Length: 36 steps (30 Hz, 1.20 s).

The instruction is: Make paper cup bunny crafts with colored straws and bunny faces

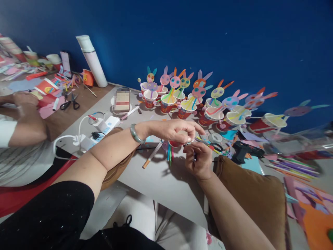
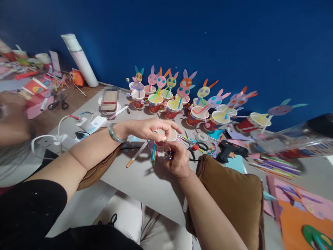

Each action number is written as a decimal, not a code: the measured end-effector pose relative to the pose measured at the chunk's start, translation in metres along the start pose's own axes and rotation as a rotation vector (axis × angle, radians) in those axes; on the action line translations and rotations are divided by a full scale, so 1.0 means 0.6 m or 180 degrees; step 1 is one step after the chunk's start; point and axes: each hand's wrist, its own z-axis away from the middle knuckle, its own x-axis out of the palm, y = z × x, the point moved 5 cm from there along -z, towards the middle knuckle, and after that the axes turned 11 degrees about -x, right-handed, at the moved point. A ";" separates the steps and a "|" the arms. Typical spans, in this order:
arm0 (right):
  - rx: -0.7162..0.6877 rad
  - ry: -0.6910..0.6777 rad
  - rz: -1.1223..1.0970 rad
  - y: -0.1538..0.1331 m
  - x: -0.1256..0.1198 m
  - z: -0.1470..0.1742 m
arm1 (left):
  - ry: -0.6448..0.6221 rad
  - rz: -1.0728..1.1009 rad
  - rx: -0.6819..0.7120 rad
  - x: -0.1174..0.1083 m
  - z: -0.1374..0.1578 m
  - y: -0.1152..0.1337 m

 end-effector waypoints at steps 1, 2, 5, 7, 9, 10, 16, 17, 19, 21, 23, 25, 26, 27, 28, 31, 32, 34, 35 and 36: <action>-0.0102 0.0095 -0.0001 -0.004 -0.002 -0.007 | 0.0043 0.0079 0.0028 -0.003 0.003 0.004; -0.0116 0.0250 0.0043 -0.006 -0.005 -0.014 | 0.0132 0.0165 0.0070 -0.008 0.007 0.007; -0.0005 0.0659 0.0061 -0.009 -0.015 -0.030 | 0.0611 0.0289 0.0192 -0.031 0.016 0.010; -0.0058 0.0657 -0.0017 -0.012 -0.014 -0.034 | 0.0842 0.0341 0.0232 -0.043 0.017 0.005; -0.0163 0.0511 -0.0069 -0.015 -0.010 -0.032 | 0.0908 0.0375 0.0183 -0.048 0.014 -0.002; -0.0212 0.0407 -0.0067 -0.016 -0.008 -0.030 | 0.0906 0.0386 0.0153 -0.048 0.012 -0.004; -0.0276 0.0226 0.0238 -0.011 -0.010 -0.023 | 0.0887 0.0418 0.0156 -0.045 0.009 -0.005; -0.0289 0.0211 0.0266 -0.010 -0.011 -0.023 | 0.0888 0.0424 0.0161 -0.045 0.010 -0.006; -0.0335 0.0139 0.0290 -0.011 -0.012 -0.023 | 0.0873 0.0446 0.0195 -0.044 0.010 -0.008; -0.0349 0.0071 0.0354 -0.010 -0.012 -0.021 | 0.0860 0.0483 0.0235 -0.044 0.009 -0.010; -0.0329 0.0054 0.0441 -0.008 -0.012 -0.017 | 0.0859 0.0512 0.0235 -0.043 0.009 -0.012; -0.0308 0.0052 0.0484 -0.005 -0.012 -0.014 | 0.0896 0.0533 0.0205 -0.044 0.009 -0.013; -0.0309 0.0045 0.0479 -0.004 -0.012 -0.013 | 0.0925 0.0538 0.0186 -0.044 0.009 -0.013; -0.0323 0.0028 0.0475 -0.003 -0.012 -0.013 | 0.0968 0.0546 0.0170 -0.045 0.009 -0.012; -0.0348 0.0001 0.0488 -0.003 -0.011 -0.013 | 0.1023 0.0560 0.0151 -0.047 0.009 -0.012; -0.0433 -0.0042 0.0665 -0.006 -0.010 -0.015 | 0.1215 0.0665 0.0021 -0.052 0.008 -0.016; -0.0448 -0.0042 0.0741 -0.007 -0.011 -0.016 | 0.1290 0.0746 -0.0032 -0.055 0.007 -0.019; -0.0464 -0.0066 0.0833 -0.009 -0.011 -0.018 | 0.1432 0.0971 -0.0131 -0.060 0.005 -0.028; -0.0467 -0.0082 0.0848 -0.010 -0.011 -0.018 | 0.1490 0.1096 -0.0163 -0.062 0.003 -0.033; -0.0469 -0.0098 0.0853 -0.010 -0.011 -0.019 | 0.1530 0.1202 -0.0189 -0.064 0.001 -0.037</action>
